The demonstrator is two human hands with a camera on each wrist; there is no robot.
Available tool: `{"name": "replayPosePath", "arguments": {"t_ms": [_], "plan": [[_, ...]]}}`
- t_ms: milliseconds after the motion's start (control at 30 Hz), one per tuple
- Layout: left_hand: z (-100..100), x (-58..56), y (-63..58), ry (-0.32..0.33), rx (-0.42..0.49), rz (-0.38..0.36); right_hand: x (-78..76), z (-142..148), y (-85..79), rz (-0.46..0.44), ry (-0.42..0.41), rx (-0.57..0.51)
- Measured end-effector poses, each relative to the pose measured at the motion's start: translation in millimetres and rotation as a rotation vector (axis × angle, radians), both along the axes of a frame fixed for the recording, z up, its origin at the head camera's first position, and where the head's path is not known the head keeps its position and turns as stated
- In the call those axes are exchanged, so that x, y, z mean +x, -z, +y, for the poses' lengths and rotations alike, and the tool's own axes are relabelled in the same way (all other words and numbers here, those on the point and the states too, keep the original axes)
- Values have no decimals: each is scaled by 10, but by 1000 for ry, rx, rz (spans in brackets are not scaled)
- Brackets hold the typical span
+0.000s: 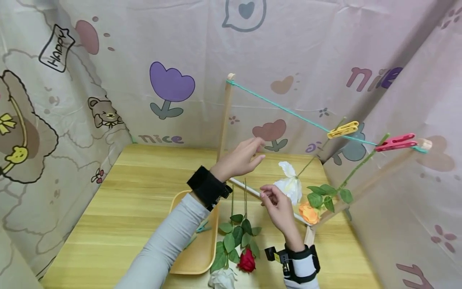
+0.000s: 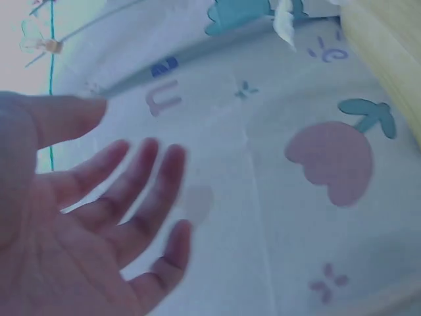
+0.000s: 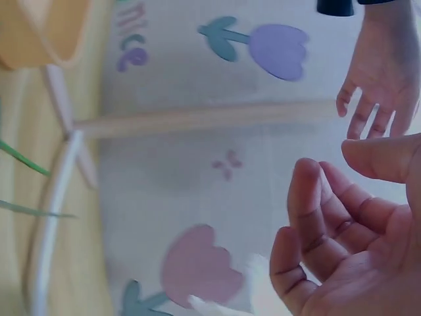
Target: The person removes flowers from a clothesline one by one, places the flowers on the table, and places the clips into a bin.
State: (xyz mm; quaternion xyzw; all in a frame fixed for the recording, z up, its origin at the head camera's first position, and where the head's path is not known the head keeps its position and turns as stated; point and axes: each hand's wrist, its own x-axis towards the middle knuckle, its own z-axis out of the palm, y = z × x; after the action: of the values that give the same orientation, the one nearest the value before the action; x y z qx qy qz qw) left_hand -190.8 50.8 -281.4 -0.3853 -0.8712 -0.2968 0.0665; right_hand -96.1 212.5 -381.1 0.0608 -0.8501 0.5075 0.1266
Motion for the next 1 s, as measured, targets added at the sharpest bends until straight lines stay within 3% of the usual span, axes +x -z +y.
{"name": "replayPosePath", "arguments": {"t_ms": [300, 500, 667, 833, 1000], "plan": [[404, -92, -281, 58, 170, 203, -9, 249, -309, 250, 324, -204], [631, -124, -425, 69, 226, 300, -137, 420, -283, 300, 495, -261], [767, -150, -541, 32, 226, 327, -304, 473, -241, 228, 476, -180], [887, -152, -620, 22, 283, 361, -420, 485, -197, 136, 358, -184], [977, -117, -724, 43, 250, 311, -501, 452, -168, 101, 231, -218]]}}
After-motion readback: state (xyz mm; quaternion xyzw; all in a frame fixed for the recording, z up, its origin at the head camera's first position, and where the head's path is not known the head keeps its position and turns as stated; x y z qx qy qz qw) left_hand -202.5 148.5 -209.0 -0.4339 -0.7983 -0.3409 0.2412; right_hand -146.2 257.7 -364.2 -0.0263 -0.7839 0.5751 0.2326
